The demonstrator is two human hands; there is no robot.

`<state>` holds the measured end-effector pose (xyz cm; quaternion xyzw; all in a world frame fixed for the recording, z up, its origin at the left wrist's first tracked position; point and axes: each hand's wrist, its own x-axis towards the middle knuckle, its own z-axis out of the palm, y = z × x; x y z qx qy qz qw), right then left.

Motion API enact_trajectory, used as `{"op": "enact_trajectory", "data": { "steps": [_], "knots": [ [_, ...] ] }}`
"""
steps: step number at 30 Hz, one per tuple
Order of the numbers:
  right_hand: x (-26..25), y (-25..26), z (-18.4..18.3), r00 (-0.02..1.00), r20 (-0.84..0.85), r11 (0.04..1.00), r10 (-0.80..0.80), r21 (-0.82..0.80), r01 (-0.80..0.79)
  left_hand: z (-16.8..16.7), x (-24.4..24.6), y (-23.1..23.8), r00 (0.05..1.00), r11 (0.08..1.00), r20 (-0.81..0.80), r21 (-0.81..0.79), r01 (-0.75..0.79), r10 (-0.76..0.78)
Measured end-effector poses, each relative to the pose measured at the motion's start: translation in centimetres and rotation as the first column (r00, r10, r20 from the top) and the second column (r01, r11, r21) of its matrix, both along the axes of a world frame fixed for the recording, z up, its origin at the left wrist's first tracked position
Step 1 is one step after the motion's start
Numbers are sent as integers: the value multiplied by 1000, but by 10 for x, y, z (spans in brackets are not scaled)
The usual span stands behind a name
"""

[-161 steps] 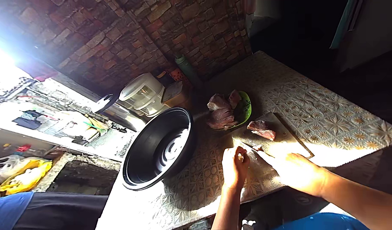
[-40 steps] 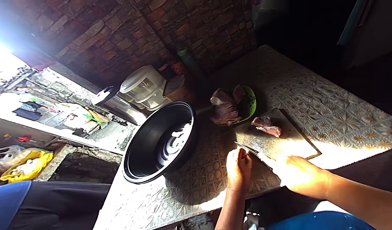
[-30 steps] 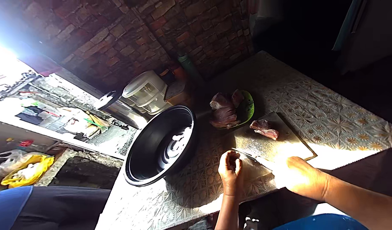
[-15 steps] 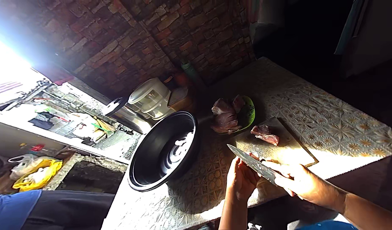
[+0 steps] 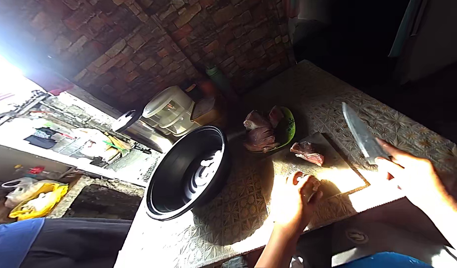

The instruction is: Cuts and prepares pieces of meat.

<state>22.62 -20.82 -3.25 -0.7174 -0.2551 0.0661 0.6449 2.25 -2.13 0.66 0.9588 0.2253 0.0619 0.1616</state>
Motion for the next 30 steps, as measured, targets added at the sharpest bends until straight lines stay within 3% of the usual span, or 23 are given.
{"op": "enact_trajectory", "data": {
  "steps": [2,6,9,12,14,17,19,21,22,24,27,30],
  "knots": [
    [3,-1,-5,998,-63,1000,-23,19,25,6,10,-6,994,995,-66,48,89,-86],
    [1,4,-5,998,-68,999,10,-41,-13,-1,19,-1,970,970,-8,-40,241,-242],
    [2,4,-8,999,-18,994,31,-108,-33,6,12,9,971,971,11,-3,241,-241],
    [1,4,-5,1000,-23,997,20,-77,-22,30,-6,37,944,994,317,84,66,-89],
    [1,3,-7,1000,-14,998,20,-61,-21,57,-24,71,847,970,531,206,-133,4],
    [4,3,-14,997,73,998,27,-65,-22,97,-59,129,667,861,736,262,-436,114],
    [3,4,-15,994,103,997,28,-71,-21,115,-79,162,604,767,755,223,-601,254],
    [2,5,-14,995,100,998,25,-67,-18,124,-90,179,629,705,643,190,-683,437],
    [2,6,-14,995,99,998,27,-61,-21,126,-91,181,667,702,546,188,-688,508],
    [3,6,-15,992,125,999,22,-43,-17,116,-83,176,721,712,471,242,-659,508],
    [4,6,-18,990,138,999,27,-43,-21,85,-54,148,800,803,527,323,-501,287],
    [6,7,-19,987,159,997,27,-76,-15,49,-8,110,919,926,393,332,-177,34]
  ]
}}
